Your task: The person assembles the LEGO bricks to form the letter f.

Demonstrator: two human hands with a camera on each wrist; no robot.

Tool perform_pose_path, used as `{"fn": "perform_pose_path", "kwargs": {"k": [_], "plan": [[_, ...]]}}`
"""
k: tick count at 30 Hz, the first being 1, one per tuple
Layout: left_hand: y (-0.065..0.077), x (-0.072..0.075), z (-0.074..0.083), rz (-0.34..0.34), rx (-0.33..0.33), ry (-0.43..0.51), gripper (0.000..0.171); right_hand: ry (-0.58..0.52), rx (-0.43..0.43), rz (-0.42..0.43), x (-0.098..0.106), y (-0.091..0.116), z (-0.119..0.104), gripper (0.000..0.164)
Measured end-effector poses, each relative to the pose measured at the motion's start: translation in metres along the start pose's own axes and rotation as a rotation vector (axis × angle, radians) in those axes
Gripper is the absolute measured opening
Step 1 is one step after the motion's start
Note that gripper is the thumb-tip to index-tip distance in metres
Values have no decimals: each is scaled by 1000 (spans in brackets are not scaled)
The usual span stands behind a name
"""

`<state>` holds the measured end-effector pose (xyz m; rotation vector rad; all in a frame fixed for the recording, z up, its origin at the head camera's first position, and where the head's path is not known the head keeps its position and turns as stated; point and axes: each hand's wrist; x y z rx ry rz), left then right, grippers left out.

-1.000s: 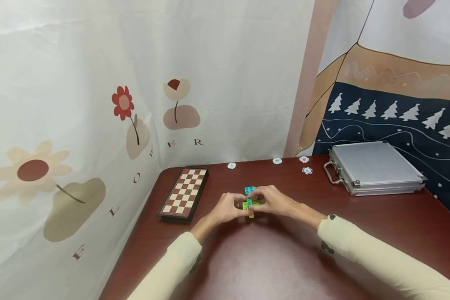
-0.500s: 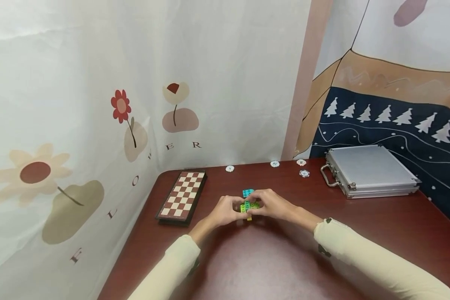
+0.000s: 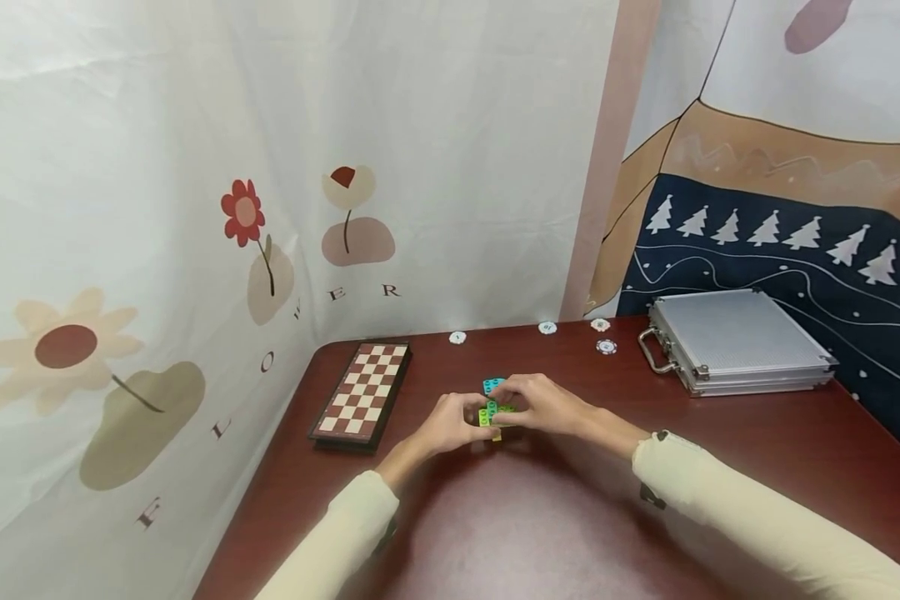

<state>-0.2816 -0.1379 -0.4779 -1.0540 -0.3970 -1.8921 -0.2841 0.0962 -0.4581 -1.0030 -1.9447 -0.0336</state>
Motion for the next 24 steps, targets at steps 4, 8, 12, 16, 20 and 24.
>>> {"fn": "perform_pose_path", "kwargs": {"k": [4, 8, 12, 16, 20, 24], "plan": [[0, 1, 1, 0, 14, -5, 46, -16, -32, 42, 10, 0, 7, 31], [0, 3, 3, -6, 29, -30, 56, -4, -84, 79, 19, 0, 22, 30], [1, 9, 5, 10, 18, -36, 58, 28, -98, 93, 21, -1, 39, 29], [2, 15, 7, 42, 1, -23, 53, 31, -105, 75, 17, -4, 53, 32], [2, 17, 8, 47, 12, -21, 48, 19, -120, 56, 9, -9, 62, 37], [3, 16, 7, 48, 12, -28, 43, -4, -136, 36, 1, -17, 66, 46]]}}
Point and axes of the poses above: each hand's wrist, its own y-axis away from the middle knuckle, its own x-axis out of the back of the hand, z = x × y, and after that the axes turned 4 degrees about -y, right-handed
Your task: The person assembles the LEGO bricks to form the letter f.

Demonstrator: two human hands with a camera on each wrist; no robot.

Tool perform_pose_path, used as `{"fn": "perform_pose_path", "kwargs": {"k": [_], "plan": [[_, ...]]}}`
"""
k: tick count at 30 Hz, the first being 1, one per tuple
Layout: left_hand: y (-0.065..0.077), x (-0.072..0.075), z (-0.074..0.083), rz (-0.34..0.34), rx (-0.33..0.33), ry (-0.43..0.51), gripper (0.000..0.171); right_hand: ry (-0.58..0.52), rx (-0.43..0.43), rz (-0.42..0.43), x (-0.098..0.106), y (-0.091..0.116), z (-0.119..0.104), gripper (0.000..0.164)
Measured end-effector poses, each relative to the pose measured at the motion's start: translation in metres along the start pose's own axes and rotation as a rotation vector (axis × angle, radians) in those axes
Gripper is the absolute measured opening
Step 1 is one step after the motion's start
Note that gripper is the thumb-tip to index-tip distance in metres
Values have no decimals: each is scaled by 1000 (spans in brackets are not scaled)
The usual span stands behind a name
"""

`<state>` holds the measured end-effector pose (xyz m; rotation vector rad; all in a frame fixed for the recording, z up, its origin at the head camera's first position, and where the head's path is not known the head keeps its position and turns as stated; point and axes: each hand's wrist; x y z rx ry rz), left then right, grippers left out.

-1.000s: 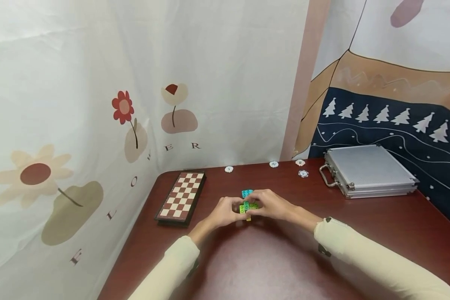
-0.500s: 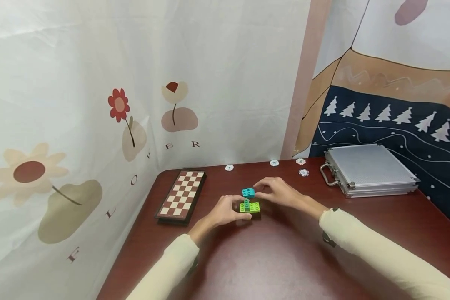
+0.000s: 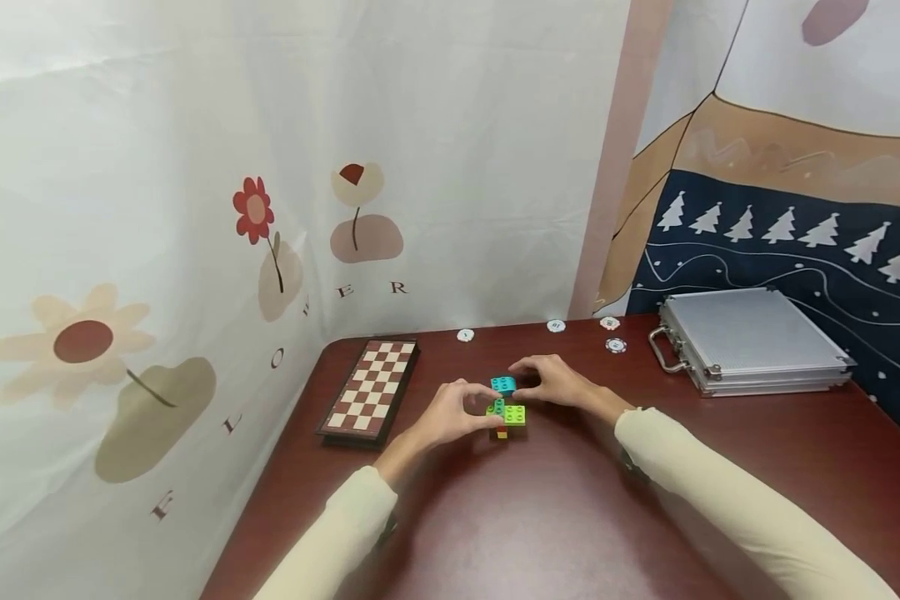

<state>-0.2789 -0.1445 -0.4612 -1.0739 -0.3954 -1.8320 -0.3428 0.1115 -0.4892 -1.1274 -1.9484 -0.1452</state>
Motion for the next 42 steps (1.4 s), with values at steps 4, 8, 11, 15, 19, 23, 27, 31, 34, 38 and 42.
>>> {"fn": "perform_pose_path", "kwargs": {"k": [4, 8, 11, 15, 19, 23, 27, 31, 34, 38, 42], "plan": [[-1, -3, 1, 20, -43, -9, 39, 5, 9, -16, -2, -4, -1, 50], [-4, -5, 2, 39, -79, -19, 36, 32, 47, -15, -3, -7, -1, 44], [-7, -6, 4, 43, -87, -30, 35, 44, 58, -15, -3, -8, -1, 37], [-9, -7, 5, 39, -78, -44, 35, 52, 71, -7, -2, -6, 1, 32], [-9, -8, 6, 45, -73, -40, 35, 47, 111, 10, 3, -6, -1, 32], [-7, -7, 5, 49, -64, -25, 34, 37, 140, 23, 12, -6, -7, 33], [-5, -6, 3, 41, -46, -9, 34, 37, 136, 25, 22, -3, -16, 33], [-2, -6, 2, 40, -40, -1, 33, 51, 143, 26, 30, 1, -25, 33], [-2, -6, 0, 42, -36, 4, 33, 62, 150, 25, 35, 4, -32, 34], [-2, -6, -1, 38, -28, 2, 34, 59, 159, 20, 41, 9, -40, 35], [-4, -6, 0, 30, -20, -5, 34, 53, 169, 21, 45, 14, -47, 35]]}}
Point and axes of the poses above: each hand's wrist, its own y-axis away from the middle knuckle, its own x-axis out of the back of the hand, z = x × y, and after that the axes turned 4 degrees about -y, right-handed
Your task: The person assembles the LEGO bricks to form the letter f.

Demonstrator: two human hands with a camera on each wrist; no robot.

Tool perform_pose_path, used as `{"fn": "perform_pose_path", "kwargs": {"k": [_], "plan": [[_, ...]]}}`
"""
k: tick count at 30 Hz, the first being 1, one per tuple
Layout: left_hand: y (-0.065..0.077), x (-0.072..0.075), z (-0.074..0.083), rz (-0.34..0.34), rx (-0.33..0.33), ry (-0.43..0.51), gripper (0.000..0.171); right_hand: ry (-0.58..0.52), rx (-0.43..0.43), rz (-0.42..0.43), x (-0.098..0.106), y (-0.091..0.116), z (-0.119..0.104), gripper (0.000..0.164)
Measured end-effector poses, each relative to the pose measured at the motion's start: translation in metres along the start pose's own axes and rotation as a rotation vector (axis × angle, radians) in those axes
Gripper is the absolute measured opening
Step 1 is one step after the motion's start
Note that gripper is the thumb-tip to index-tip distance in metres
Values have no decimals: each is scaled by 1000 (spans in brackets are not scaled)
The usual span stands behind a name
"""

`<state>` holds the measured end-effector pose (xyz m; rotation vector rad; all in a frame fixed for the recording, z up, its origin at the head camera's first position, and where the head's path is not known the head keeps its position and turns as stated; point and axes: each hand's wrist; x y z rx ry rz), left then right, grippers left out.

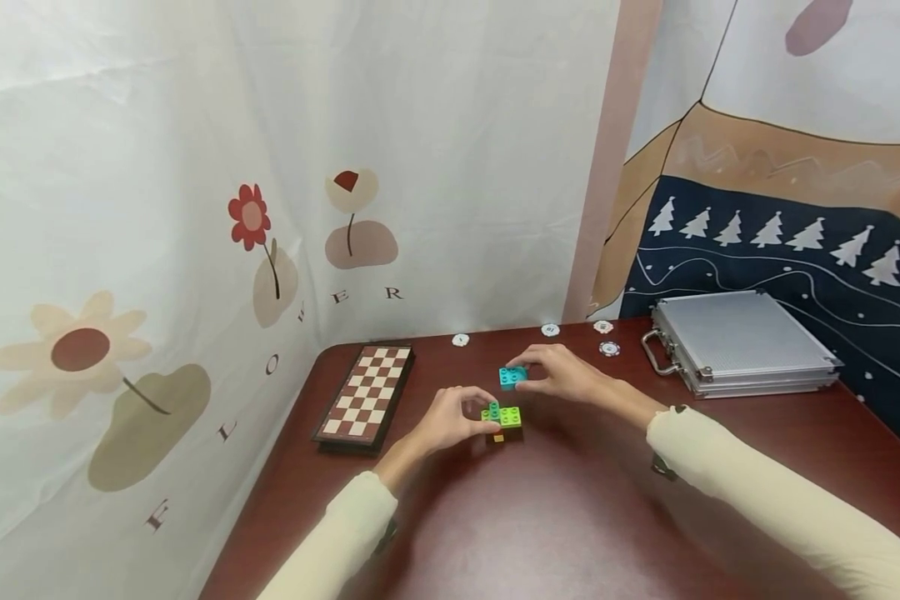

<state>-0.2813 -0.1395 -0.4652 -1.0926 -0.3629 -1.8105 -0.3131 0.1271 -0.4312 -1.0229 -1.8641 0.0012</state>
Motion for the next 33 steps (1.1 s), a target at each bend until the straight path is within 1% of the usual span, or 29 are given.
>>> {"fn": "perform_pose_path", "kwargs": {"k": [8, 12, 17, 28, 33], "plan": [[-2, -1, 0, 4, -2, -9, 38, -6, -1, -35, -4, 6, -15, 34], [-2, -1, -1, 5, -12, -4, 40, -13, 1, -49, -9, 8, -18, 34], [-2, -2, -1, 1, -10, -6, 42, -36, 1, -67, -15, 10, -21, 34], [-3, -1, -2, -7, 7, -2, 43, -54, 38, -46, -19, 12, -21, 39], [-2, 0, -2, -9, 13, 5, 44, -62, 54, -45, -21, 13, -22, 38]]}}
Point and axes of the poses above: each hand's wrist, its own y-axis away from the middle knuckle, its own x-axis out of the back of the hand, z = x × y, and after that the axes turned 4 degrees about -y, right-handed
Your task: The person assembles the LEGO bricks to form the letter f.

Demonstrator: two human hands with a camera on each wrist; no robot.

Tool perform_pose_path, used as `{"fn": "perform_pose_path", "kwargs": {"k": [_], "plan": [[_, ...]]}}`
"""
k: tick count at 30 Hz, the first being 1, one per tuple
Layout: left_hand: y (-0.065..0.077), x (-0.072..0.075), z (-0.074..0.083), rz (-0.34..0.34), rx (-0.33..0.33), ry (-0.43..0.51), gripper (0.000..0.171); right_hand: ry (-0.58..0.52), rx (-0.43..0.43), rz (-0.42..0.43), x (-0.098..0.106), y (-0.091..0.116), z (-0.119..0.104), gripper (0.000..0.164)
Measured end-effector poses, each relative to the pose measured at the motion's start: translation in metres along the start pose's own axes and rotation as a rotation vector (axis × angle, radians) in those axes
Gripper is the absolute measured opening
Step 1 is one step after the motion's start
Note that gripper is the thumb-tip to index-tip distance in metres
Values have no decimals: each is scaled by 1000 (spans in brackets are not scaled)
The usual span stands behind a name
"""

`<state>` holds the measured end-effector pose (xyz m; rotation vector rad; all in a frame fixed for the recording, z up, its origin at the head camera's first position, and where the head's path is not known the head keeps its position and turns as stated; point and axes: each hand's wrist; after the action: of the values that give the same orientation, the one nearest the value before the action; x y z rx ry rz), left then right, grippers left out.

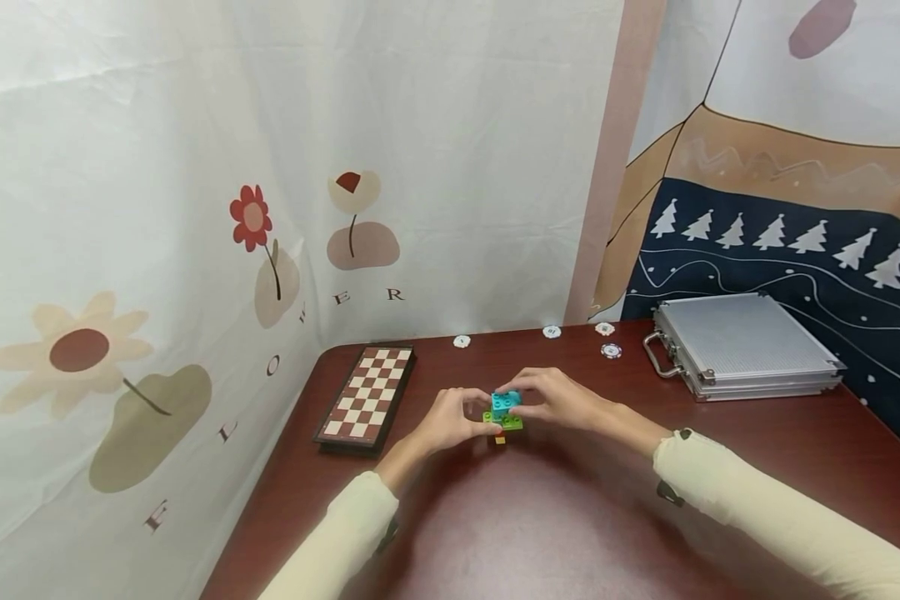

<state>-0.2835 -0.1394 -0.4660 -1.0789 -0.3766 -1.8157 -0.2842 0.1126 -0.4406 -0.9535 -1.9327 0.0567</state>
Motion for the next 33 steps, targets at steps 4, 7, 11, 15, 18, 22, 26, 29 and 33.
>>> {"fn": "perform_pose_path", "kwargs": {"k": [4, 7, 11, 15, 18, 22, 26, 29, 33], "plan": [[0, 0, 0, -7, 2, 8, 43, -13, -18, -7, -2, 0, -1, 38], [0, 1, 0, -14, 6, 13, 43, -18, -29, -14, -3, 0, -1, 39], [0, 1, 1, -27, 15, 21, 42, -13, -27, -22, -5, 0, -1, 40], [-1, 2, 1, -33, 19, 16, 41, -1, -19, -24, -6, 1, 0, 40], [-1, 2, 1, -31, 18, 11, 41, 8, -12, -19, -6, 1, 1, 39], [-1, 3, 1, -30, 17, 13, 42, 15, -9, -17, -6, 1, 1, 39], [-1, 2, 0, -28, 17, 9, 42, 16, -35, -29, -6, 1, 0, 40], [-1, 2, 0, -27, 19, 3, 42, 37, -41, -35, -6, 1, -1, 40], [-1, 2, 0, -30, 20, -1, 42, 84, -22, -31, -7, 3, -2, 40]]}}
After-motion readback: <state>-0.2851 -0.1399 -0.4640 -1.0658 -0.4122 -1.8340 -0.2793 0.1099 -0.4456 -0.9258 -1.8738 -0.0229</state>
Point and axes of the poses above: each hand's wrist, its own y-axis away from the middle knuckle, its own x-axis out of the back of the hand, z = x × y, and after that the axes turned 4 degrees about -y, right-handed
